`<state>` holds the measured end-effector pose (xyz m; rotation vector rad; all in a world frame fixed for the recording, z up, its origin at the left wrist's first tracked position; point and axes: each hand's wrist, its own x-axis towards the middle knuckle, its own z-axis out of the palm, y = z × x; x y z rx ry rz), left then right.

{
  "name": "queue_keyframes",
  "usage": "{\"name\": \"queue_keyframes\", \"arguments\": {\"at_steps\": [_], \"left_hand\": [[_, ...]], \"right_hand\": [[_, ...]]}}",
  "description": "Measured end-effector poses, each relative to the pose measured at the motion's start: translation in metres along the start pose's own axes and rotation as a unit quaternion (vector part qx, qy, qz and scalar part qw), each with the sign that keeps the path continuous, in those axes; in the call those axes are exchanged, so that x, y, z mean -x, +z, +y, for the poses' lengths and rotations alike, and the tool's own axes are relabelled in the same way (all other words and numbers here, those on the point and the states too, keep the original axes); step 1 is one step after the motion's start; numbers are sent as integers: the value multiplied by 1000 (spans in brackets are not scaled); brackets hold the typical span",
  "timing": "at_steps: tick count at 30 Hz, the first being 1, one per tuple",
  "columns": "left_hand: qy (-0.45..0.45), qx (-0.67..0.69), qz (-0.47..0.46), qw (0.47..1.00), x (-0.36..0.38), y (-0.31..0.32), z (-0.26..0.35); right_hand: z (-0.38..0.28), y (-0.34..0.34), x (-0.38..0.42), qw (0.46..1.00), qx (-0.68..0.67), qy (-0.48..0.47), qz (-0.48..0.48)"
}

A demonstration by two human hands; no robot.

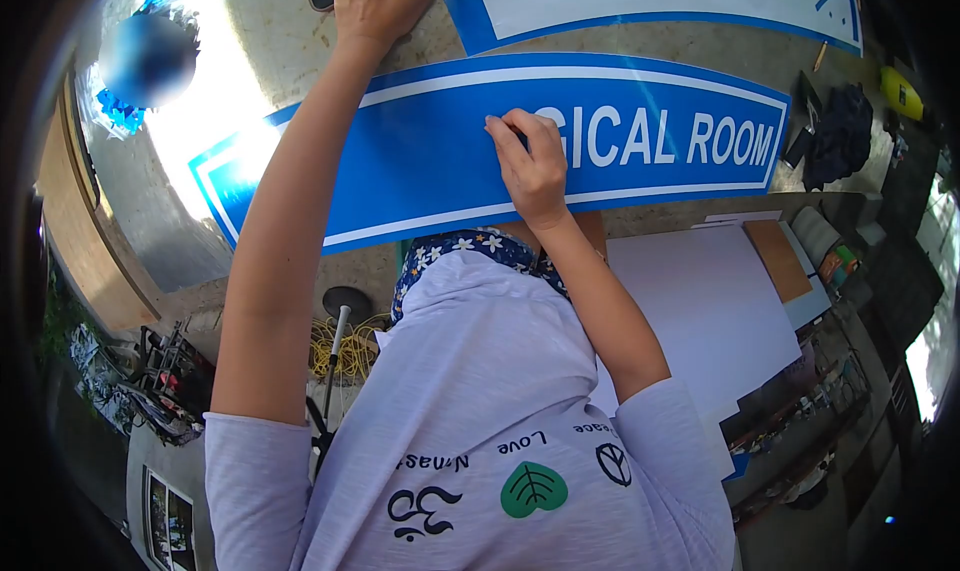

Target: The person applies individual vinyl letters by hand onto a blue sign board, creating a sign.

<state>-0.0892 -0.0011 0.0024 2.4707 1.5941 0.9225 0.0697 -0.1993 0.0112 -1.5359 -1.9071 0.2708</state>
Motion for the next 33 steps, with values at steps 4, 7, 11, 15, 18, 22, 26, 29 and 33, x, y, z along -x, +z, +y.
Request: {"name": "queue_keyframes", "arguments": {"at_steps": [4,7,11,15,18,22,26,29,33], "left_hand": [[-1,-11,-4,1000,0,1,-1],[-11,-21,-14,1000,1,3,0],[-6,-18,-9,1000,1,3,-1],[-9,-8,-18,1000,1,3,0],[-7,-19,-15,1000,2,4,0],[-4,-14,-14,1000,1,2,0],[-8,-19,-12,1000,1,3,1],[-14,-21,-16,1000,2,2,2],[-11,-17,-13,1000,1,1,1]], "right_hand": [[0,0,2,1000,13,-2,-2],[0,1,3,1000,22,-4,-4],[0,2,2,999,38,-4,-3],[-1,3,0,999,35,4,-2],[-1,3,0,999,44,4,-9],[2,6,-1,999,48,2,-10],[3,7,-2,999,43,4,-6],[2,7,-2,999,42,13,-11],[2,4,-2,999,38,2,-15]]}}
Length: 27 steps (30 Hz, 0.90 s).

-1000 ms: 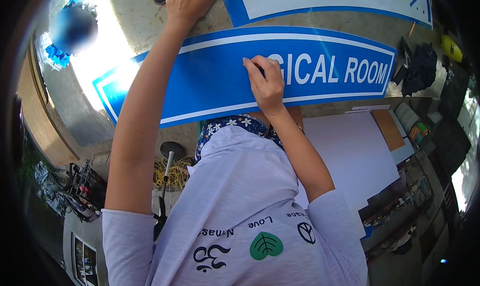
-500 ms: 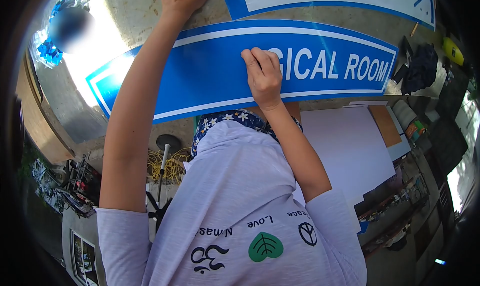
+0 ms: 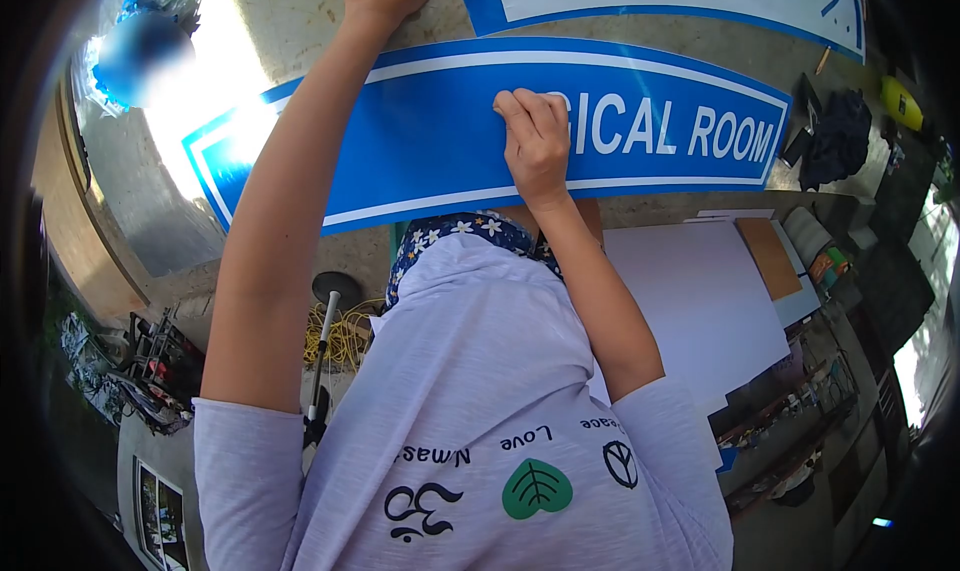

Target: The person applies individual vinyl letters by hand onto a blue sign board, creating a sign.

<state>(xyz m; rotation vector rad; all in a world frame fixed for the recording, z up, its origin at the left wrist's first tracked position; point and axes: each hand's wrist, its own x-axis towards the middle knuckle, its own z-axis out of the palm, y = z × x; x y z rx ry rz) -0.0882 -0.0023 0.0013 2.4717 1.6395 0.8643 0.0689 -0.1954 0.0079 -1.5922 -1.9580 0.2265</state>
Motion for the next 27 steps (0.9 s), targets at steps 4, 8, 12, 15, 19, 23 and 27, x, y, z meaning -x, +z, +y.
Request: {"name": "queue_keyframes", "arguments": {"at_steps": [4,8,12,15,19,23,27], "left_hand": [[-3,11,2,1000,1,1,-1],[1,-1,8,1000,2,3,-3],[-2,-3,0,1000,2,4,-2],[-4,-13,-12,1000,1,4,-3],[-7,-6,-23,1000,1,3,-2],[-2,-12,-7,1000,1,4,-2],[-4,-9,-13,1000,1,1,-1]], "right_hand": [[-2,-3,1,999,-37,19,31],[-1,-3,1,1000,-22,2,22],[-1,-2,1,999,-21,3,24],[-2,-2,0,1000,-15,-4,21],[-3,0,0,1000,-4,-3,18],[-1,2,-2,1000,-4,-3,14],[-2,2,-2,1000,-3,12,-2]]}}
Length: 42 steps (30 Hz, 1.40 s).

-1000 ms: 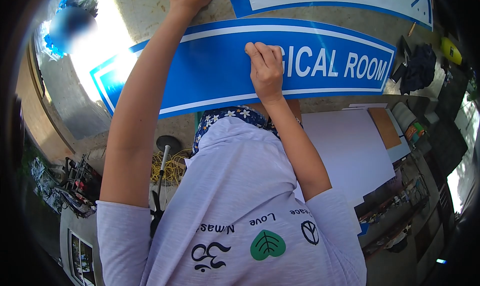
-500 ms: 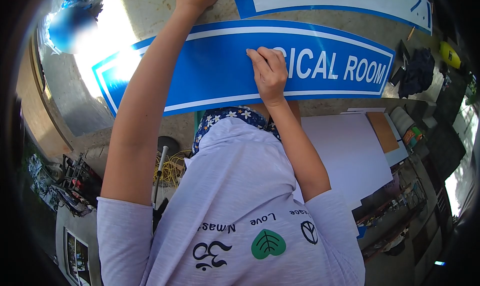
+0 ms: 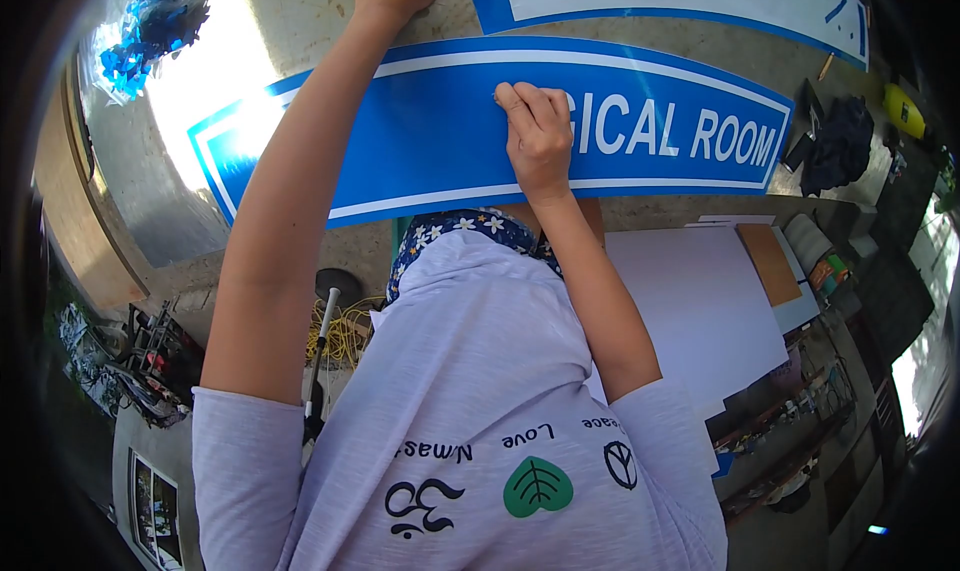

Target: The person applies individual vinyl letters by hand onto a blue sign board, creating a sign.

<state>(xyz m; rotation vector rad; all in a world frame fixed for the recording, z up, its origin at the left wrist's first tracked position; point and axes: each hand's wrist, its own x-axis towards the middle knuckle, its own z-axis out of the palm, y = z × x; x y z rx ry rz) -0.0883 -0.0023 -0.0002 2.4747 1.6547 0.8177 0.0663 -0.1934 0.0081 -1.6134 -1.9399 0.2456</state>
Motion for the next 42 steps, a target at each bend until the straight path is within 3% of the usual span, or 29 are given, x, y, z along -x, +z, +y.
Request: {"name": "queue_keyframes", "arguments": {"at_steps": [18,27,29,32,42], "left_hand": [[-3,7,10,1000,0,0,0],[-2,10,10,1000,0,0,0],[0,5,15,1000,0,0,0],[-1,-6,14,1000,1,1,0],[3,-6,16,1000,1,0,0]], "right_hand": [[2,0,1,999,-32,11,17],[7,-7,-4,999,-39,-3,-34],[9,-10,-6,988,-127,66,-52],[4,-14,-10,979,-147,111,-87],[0,-4,-13,990,-76,77,-89]]}}
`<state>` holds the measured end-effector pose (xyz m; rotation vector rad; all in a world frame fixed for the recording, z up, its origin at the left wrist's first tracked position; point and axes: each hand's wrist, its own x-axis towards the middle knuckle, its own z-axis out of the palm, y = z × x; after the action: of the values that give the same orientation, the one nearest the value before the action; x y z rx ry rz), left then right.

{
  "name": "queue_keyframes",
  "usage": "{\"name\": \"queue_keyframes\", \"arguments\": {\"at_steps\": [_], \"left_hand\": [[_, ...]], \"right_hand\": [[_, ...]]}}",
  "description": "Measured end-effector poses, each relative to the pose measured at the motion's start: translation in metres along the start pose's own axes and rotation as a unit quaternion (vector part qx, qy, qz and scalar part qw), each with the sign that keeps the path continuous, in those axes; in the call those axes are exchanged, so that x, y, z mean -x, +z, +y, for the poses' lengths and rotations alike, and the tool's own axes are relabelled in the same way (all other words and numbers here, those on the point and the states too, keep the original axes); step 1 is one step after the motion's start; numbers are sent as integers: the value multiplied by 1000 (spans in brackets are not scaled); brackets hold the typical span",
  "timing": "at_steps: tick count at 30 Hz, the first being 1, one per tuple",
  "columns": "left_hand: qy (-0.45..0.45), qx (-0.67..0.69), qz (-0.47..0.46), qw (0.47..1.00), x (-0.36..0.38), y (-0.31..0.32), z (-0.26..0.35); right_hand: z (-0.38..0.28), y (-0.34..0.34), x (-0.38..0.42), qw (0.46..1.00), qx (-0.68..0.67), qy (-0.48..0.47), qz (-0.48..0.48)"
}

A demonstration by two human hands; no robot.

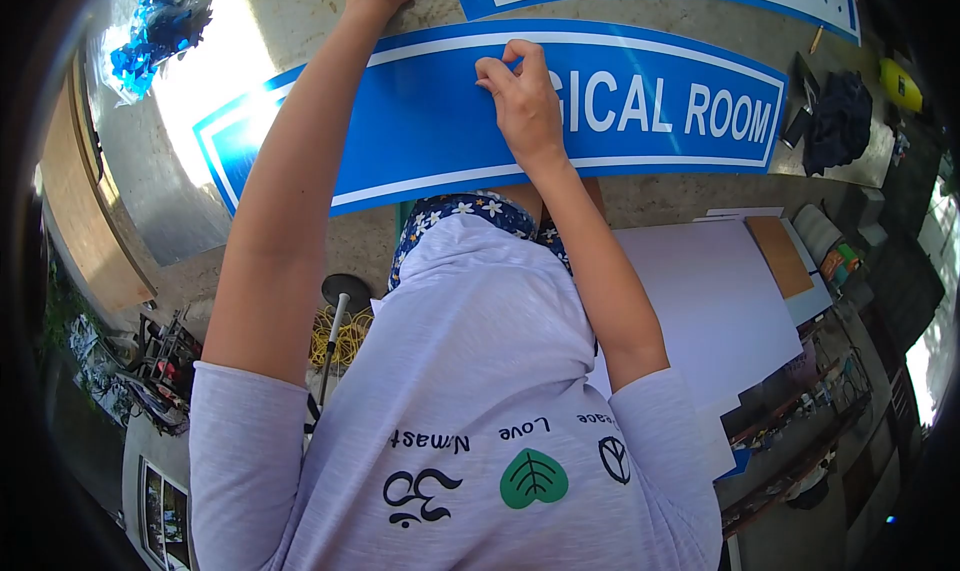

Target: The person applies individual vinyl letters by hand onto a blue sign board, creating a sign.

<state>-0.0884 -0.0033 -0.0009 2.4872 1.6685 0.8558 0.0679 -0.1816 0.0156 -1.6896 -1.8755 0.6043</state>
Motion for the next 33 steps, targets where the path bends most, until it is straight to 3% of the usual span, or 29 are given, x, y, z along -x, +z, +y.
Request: {"name": "queue_keyframes", "arguments": {"at_steps": [6,14,20,24,26,27,29,30,33], "left_hand": [[0,-2,4,1000,0,0,1],[5,0,9,1000,0,0,1],[3,-4,4,1000,0,-2,2],[-10,-16,-6,1000,-1,-3,4],[-8,-13,-3,1000,-1,-3,5],[-11,-10,-3,1000,-1,-3,5],[-1,-8,11,1000,-2,-4,5],[4,-5,19,1000,-1,-5,6],[14,12,25,1000,-2,-4,5]], "right_hand": [[9,-13,-2,999,-46,-21,-15],[19,-39,-11,964,-171,35,-201],[23,-46,-14,940,-230,51,-247],[20,-42,-10,941,-277,57,-186],[16,-41,-10,919,-377,111,-25],[13,-44,-9,919,-377,108,-18],[7,-50,-5,968,-232,91,-6],[8,-46,0,987,-156,37,-2],[7,-33,12,996,-80,37,-4]]}}
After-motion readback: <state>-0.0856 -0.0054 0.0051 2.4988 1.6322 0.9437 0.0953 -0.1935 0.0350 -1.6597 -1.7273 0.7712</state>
